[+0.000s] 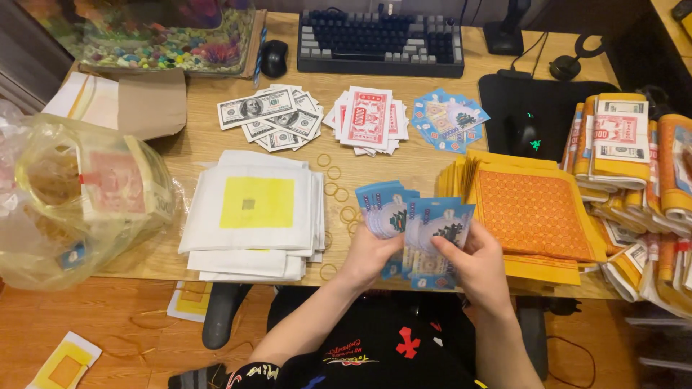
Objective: Sorting and counting various types of joss paper notes on a desk
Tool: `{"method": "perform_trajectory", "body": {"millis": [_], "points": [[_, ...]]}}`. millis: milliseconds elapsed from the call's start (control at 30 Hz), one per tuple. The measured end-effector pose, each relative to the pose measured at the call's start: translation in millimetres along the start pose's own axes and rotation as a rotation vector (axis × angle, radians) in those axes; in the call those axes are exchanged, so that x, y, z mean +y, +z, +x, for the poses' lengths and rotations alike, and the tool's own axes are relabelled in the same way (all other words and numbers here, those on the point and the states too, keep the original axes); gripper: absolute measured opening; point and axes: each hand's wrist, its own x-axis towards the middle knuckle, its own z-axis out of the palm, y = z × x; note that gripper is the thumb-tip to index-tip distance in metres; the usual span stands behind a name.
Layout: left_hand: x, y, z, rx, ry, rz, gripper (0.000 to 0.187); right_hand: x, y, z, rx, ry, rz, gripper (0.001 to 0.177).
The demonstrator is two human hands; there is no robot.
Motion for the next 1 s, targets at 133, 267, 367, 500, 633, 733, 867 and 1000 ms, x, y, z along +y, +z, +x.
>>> {"method": "perform_trajectory", "body": {"millis": [133, 267, 367, 500, 633, 733, 867, 1000], "points": [[3, -1, -3, -0.034, 0.051, 0.046, 0.033, 16, -6, 1, -0.024, 0.019, -0.020, 0.026], [-16, -9, 2, -0.069, 0.078, 0.082, 0.028, 17, -3, 2, -0.021, 0.005, -0.062, 0.021], [-19, -9, 3, -0.075, 0.098, 0.090, 0.023, 13, 1, 1, -0.006, -0.006, -0.073, 0.018], [-2, -1, -2, -0.064, 0.014, 0.004, 0.023, 13, 0, 6, 0.049, -0.003, -0.072, 0.018], [-1, 1, -5, 0.003, -0.135, -0.045, 0.028, 21, -5, 9, 0.120, -0.045, -0.139, 0.012], [21, 13, -9, 0.048, -0.188, -0.102, 0.030, 26, -8, 12, 0.181, -0.057, -0.113, 0.016], [10, 5, -1, 0.094, -0.181, -0.147, 0.032, 29, -6, 13, 0.245, -0.060, -0.047, 0.016], [-5, -7, 4, 0.086, -0.087, -0.099, 0.033, 21, -2, 12, 0.250, -0.071, 0.022, 0.027]]}}
